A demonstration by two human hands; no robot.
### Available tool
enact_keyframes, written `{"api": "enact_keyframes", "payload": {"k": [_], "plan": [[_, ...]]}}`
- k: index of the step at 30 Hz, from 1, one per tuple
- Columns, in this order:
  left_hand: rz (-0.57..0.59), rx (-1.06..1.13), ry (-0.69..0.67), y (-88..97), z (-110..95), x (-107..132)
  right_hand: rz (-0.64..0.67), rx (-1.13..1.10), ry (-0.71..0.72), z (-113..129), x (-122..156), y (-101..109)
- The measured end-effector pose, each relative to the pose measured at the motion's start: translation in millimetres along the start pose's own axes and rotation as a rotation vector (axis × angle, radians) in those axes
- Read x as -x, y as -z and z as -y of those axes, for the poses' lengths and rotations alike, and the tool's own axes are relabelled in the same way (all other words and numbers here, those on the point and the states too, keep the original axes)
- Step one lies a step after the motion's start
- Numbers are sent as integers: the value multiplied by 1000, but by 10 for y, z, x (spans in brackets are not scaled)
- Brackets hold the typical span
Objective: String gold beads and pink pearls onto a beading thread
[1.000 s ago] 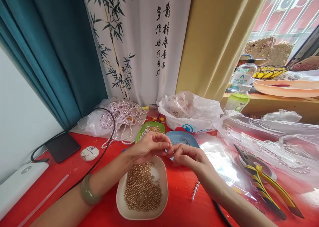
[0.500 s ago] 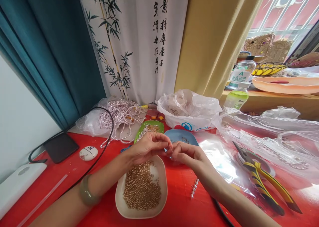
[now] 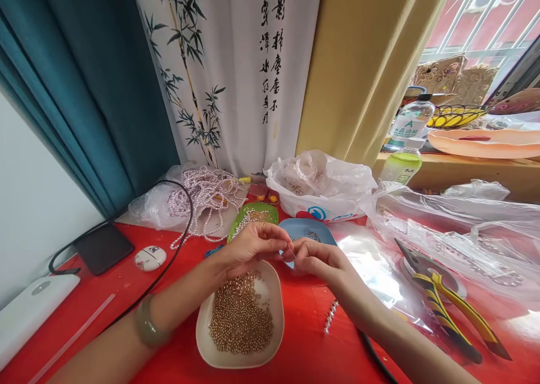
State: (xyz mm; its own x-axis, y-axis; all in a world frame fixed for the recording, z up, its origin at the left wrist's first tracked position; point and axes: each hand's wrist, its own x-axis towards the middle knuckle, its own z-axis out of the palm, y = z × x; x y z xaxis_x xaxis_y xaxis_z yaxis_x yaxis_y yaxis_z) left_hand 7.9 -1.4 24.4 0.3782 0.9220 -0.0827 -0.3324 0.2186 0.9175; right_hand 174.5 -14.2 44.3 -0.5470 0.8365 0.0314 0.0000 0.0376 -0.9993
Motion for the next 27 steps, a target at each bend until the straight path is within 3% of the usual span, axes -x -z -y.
{"api": "enact_keyframes", "payload": {"k": [14,18,22,27], "plan": [[-18,-3,-12,0,2,0,-2,48,9,-31,-26,5],[-12,-98,-31,26,-33,-10,-2,123,13,-82,-55,27],[-133,-437,-126,160,-127,-51,-1,187,44,-100,-55,44],[-254,-1160,-169,439,-194,-89,-37,241,44,-119,-57,51]]}}
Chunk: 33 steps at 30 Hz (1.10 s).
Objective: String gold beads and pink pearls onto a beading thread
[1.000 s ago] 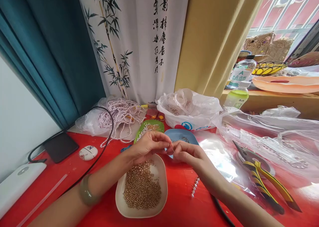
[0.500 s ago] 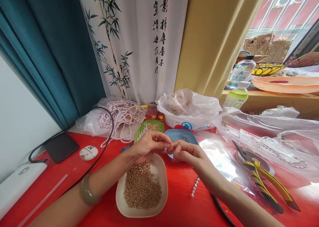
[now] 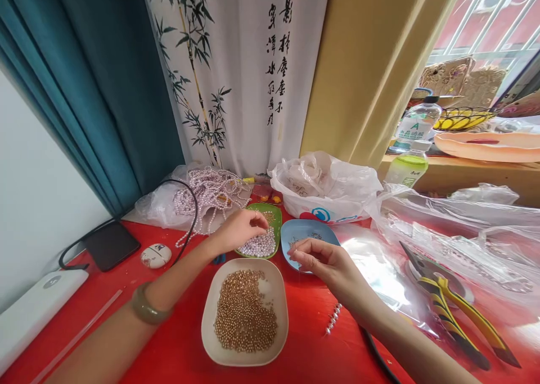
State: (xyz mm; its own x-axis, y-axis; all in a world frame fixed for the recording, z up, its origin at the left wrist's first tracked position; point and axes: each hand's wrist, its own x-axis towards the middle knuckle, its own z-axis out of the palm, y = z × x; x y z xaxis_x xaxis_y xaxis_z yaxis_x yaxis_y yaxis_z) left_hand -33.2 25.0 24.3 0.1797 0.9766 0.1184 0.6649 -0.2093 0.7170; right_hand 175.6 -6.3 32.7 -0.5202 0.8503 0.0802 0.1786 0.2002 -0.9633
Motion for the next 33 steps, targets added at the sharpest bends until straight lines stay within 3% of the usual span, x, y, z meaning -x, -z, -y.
{"api": "enact_keyframes", "payload": {"k": [2,4,11,19,33], "plan": [[1,-232,8,12,76,0,-35,21,-2,-19,-13,3],[9,-326,5,-7,117,11,-79,34,-9,-44,-29,10],[52,-316,-67,-142,99,8,-134,-105,-77,-31,-35,10],[0,-332,-27,-249,159,-6,-200,-266,-107,-8,-25,20],[-22,-339,-15,-227,145,11,-201,-292,-99,-13,-7,-10]]}}
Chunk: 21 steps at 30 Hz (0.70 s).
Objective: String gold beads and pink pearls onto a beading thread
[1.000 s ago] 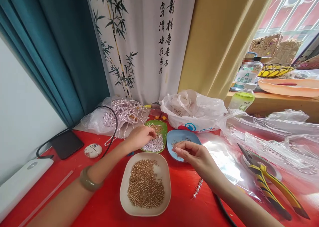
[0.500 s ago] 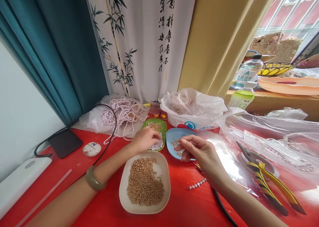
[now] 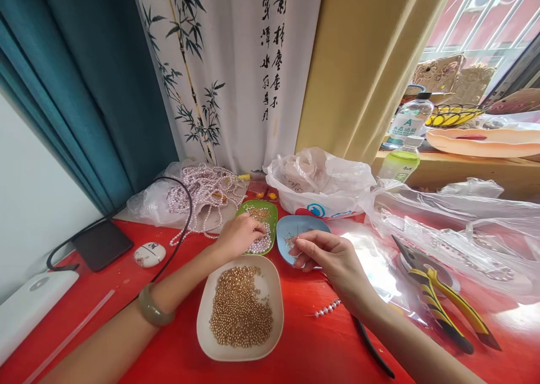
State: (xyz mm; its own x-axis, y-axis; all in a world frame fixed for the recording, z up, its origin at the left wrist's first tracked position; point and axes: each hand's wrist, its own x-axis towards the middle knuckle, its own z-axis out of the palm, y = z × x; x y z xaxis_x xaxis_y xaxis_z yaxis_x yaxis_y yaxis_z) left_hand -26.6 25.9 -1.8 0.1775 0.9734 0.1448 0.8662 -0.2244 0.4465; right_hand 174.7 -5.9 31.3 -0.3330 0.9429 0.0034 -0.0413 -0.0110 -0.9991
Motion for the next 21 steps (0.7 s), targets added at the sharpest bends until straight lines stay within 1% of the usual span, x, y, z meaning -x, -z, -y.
{"api": "enact_keyframes", "payload": {"k": [4,6,7,8,10,13,15,18,21], "plan": [[-76,18,46,35,14,-8,27,-11,-2,-29,-2,7],[-107,78,65,53,17,-20,40,-24,-12,-41,-9,5],[-111,141,68,63,14,-27,49,-29,-20,-42,-11,2],[-100,231,67,73,6,-33,61,-32,-29,-39,-12,-4],[-38,466,77,96,-24,-39,93,-29,-56,-27,-9,-17],[63,825,130,132,-107,-18,129,2,-110,0,3,-39],[101,1004,165,149,-173,12,137,23,-144,12,8,-51],[145,1161,187,156,-257,55,145,31,-176,17,5,-62],[168,1190,174,154,-292,72,112,23,-168,16,-3,-59]]}}
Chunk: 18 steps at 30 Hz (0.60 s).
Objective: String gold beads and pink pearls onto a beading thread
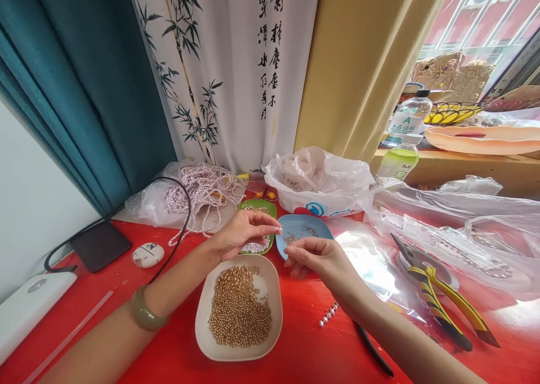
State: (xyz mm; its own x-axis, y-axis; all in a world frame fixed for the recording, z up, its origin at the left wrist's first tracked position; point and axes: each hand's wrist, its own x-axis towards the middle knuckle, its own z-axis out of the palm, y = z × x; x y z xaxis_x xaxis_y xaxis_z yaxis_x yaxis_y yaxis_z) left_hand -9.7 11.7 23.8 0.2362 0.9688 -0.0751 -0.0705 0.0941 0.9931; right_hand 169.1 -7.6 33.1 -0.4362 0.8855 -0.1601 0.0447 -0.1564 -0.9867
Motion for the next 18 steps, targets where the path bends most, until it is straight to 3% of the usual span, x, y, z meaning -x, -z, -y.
{"api": "enact_keyframes", "payload": {"k": [7,18], "plan": [[-70,-323,-37,123,-14,-39,-56,16,34,-44,-26,55],[-25,-168,-57,23,-22,8,-38,221,-25,-106,-94,98]]}}
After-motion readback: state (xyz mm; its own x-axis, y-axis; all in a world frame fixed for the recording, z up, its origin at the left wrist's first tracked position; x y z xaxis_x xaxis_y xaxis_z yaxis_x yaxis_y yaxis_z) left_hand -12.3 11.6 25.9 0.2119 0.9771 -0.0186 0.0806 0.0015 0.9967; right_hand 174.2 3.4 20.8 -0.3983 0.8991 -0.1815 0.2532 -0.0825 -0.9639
